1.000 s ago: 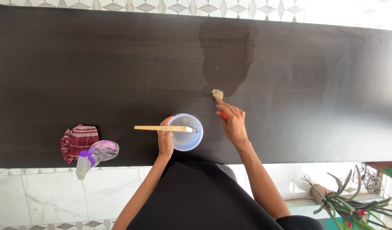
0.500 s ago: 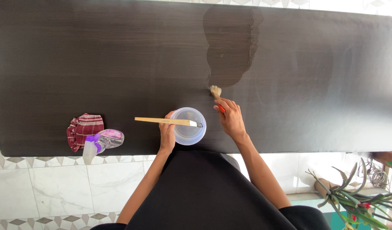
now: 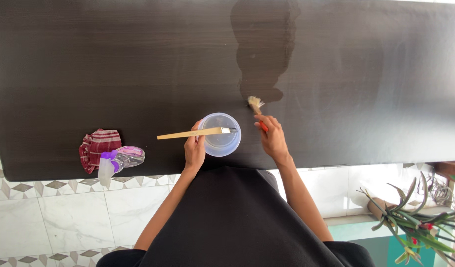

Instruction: The person rubs a cloth over a table surface and then applies a liquid from a container using a brush.

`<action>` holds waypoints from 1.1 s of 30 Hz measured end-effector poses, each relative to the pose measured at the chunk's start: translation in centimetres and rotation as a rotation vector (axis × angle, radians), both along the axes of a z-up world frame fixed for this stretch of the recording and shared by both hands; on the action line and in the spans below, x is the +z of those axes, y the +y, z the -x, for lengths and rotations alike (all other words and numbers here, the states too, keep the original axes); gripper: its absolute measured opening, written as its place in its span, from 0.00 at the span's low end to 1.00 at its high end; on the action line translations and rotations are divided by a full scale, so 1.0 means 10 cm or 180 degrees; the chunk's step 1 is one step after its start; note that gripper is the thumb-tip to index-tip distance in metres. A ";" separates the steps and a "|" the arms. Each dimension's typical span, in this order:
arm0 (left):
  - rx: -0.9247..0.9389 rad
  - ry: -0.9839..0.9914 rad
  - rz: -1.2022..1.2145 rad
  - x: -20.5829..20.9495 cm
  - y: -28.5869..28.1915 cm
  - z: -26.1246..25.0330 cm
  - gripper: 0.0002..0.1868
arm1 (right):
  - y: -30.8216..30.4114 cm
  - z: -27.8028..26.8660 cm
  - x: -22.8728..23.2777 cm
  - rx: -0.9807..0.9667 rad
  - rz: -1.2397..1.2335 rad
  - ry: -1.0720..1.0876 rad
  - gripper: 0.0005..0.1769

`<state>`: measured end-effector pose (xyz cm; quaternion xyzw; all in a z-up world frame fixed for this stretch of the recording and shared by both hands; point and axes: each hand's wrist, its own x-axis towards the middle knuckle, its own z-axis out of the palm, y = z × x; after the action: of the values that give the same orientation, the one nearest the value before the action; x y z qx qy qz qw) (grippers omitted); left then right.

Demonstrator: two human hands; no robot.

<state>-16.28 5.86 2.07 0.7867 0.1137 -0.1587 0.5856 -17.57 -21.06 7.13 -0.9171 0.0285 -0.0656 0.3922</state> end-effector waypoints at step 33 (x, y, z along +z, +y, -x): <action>-0.0669 -0.0361 -0.0244 -0.25 0.34 -0.13 0.23 | 0.45 0.25 -0.07 -0.0398 0.0259 0.0187 0.09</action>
<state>-15.01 9.21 -0.47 0.8238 0.0033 -0.1701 0.5408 -20.09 -16.52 6.48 -0.9302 0.0945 -0.0641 0.3488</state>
